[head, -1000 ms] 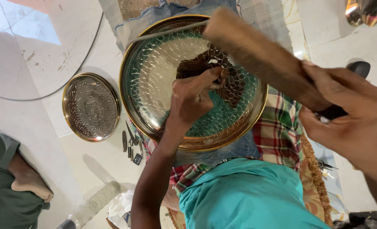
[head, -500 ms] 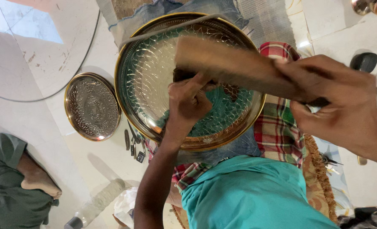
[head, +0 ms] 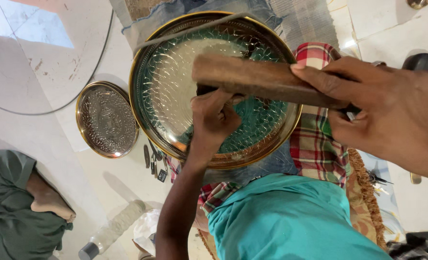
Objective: The person holds a small metal piece on a large decorative brass plate and repeatedly strikes it with a wooden mallet. The person adjusts the metal piece's position occasionally while continuing to hammer it.
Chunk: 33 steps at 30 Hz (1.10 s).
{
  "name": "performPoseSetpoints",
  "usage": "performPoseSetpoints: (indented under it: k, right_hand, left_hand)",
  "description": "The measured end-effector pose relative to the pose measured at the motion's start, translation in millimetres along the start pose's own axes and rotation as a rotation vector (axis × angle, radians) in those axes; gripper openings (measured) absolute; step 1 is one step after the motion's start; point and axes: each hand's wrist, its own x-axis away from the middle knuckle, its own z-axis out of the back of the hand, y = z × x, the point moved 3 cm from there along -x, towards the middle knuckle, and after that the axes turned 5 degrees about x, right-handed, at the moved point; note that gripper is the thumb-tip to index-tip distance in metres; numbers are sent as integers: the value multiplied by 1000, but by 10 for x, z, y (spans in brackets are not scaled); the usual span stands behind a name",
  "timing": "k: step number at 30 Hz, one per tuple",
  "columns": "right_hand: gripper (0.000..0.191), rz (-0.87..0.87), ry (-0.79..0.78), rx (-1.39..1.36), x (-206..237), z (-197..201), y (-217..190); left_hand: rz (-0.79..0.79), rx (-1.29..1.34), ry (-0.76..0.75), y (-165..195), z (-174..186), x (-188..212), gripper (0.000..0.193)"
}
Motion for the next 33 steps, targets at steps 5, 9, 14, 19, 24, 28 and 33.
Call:
performPoseSetpoints:
  k: [5, 9, 14, 19, 24, 28, 33]
  right_hand:
    - [74, -15, -129, 186, -95, 25, -76]
    - [70, 67, 56, -106, -185, 208, -254]
    - [76, -106, -205, 143, -138, 125, -220]
    - [71, -26, 23, -290, -185, 234, -295]
    - [85, 107, -148, 82, -441, 489, -528]
    - [99, 376, -203, 630, -548, 479, -628]
    - [89, 226, -227, 566, -453, 310, -536]
  left_hand:
    - [72, -17, -34, -77, -4, 53, 39]
    - [24, -43, 8, -115, 4, 125, 41]
    - [104, -60, 84, -157, -74, 170, 24]
    - [53, -64, 550, 13, -364, 330, 19]
    - [284, -149, 760, -85, -532, 493, 15]
    - [289, -195, 761, -165, -500, 508, 21]
    - [137, -45, 511, -129, -359, 420, 26]
